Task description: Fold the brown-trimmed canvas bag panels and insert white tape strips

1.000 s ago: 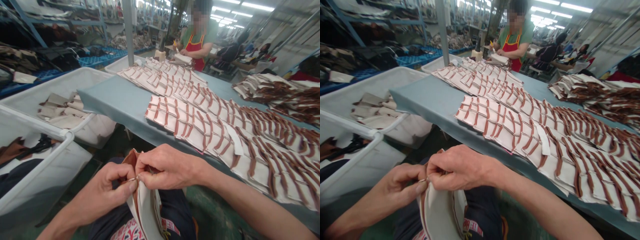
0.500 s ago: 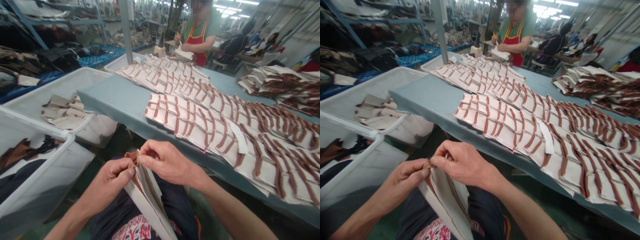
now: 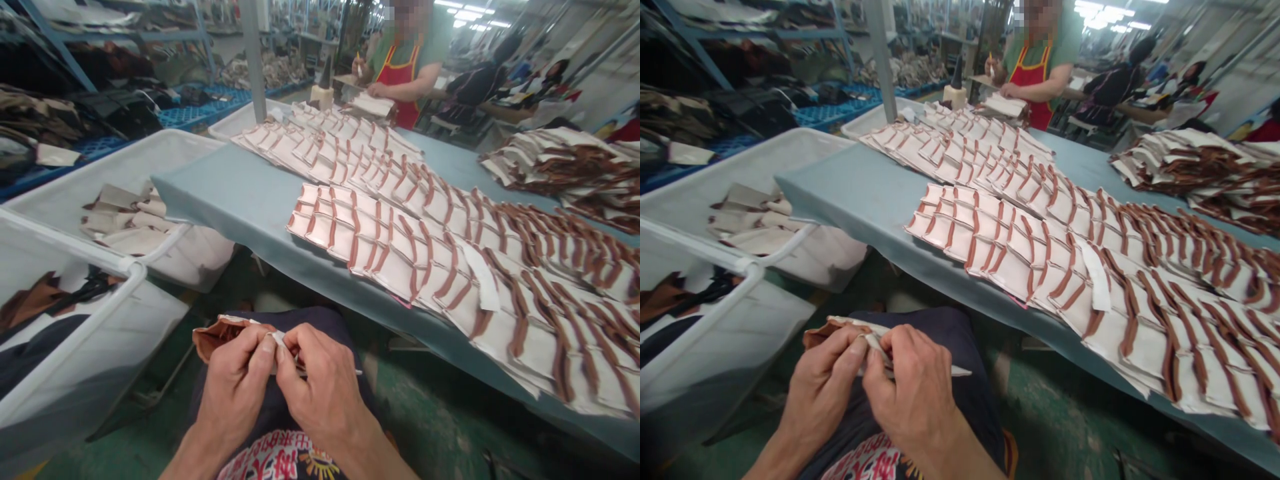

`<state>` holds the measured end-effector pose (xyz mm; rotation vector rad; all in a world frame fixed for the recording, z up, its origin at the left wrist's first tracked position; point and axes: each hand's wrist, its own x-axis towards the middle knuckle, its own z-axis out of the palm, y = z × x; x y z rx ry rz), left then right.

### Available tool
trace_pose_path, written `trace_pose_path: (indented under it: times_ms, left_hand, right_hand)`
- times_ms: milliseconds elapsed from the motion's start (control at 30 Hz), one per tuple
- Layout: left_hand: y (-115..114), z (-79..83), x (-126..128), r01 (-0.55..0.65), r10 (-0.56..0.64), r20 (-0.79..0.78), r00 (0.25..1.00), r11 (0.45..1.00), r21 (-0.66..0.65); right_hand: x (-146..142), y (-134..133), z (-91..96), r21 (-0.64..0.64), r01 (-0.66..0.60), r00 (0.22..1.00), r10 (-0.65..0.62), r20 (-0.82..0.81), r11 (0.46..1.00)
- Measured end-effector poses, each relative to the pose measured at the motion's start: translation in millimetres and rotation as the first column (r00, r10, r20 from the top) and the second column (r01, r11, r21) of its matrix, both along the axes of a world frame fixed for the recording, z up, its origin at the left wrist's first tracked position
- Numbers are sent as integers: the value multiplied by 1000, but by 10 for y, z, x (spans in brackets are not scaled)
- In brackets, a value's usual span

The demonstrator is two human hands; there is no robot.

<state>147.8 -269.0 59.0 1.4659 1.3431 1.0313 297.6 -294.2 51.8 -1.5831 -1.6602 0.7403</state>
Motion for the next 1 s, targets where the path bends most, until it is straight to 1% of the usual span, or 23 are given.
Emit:
trace_pose_path:
  times_ms: [67, 167, 233, 300, 367, 433, 500, 600, 633, 733, 867, 933, 1000]
  left_hand:
    - [-35, -79, 57, -55, 58, 40, 998, 996, -67]
    - [-82, -243, 129, -142, 161, 111, 981, 976, -163]
    - [-117, -333, 144, -187, 225, 158, 961, 957, -222]
    - [-152, -369, 114, -201, 247, 179, 952, 950, -240]
    - [-181, -352, 41, -166, 200, 162, 966, 966, -198]
    - [-197, -311, -50, -84, 102, 116, 988, 985, -150]
    - [-199, -278, -127, 8, -4, 29, 1000, 992, -123]
    - [-189, -268, -179, 124, -133, -115, 984, 989, -83]
    - [-185, -272, -178, 153, -160, -141, 977, 987, -57]
    - [-178, -288, -138, 225, -225, -125, 966, 974, -10]
    - [-130, -284, -54, 233, -235, -6, 972, 968, -94]
    - [-70, -271, -18, 257, -260, -16, 965, 959, -118]
    - [6, -253, 5, 305, -314, -78, 946, 946, -107]
  right_hand:
    - [-42, -15, -52, 25, 19, 1000, -19, 23, 1000]
    - [-134, -12, -110, 26, 61, 998, -61, 3, 998]
    - [-202, -20, -134, -1, 74, 997, -74, -37, 997]
    - [-250, -43, -143, -44, 64, 993, -68, -96, 997]
    - [-260, -74, -144, -68, 54, 986, -64, -151, 996]
    - [-232, -102, -143, -72, 57, 978, -71, -198, 996]
    - [-183, -124, -151, -81, 60, 969, -78, -234, 995]
    - [-121, -160, -198, -107, 59, 965, -84, -247, 993]
    - [-111, -175, -223, -118, 62, 965, -90, -248, 991]
    - [-104, -219, -311, -137, 86, 959, -119, -258, 987]
    - [-52, -246, -407, -144, 160, 956, -190, -223, 977]
    - [22, -240, -424, -131, 139, 967, -163, -197, 982]
    - [120, -227, -414, -123, 93, 976, -115, -187, 988]
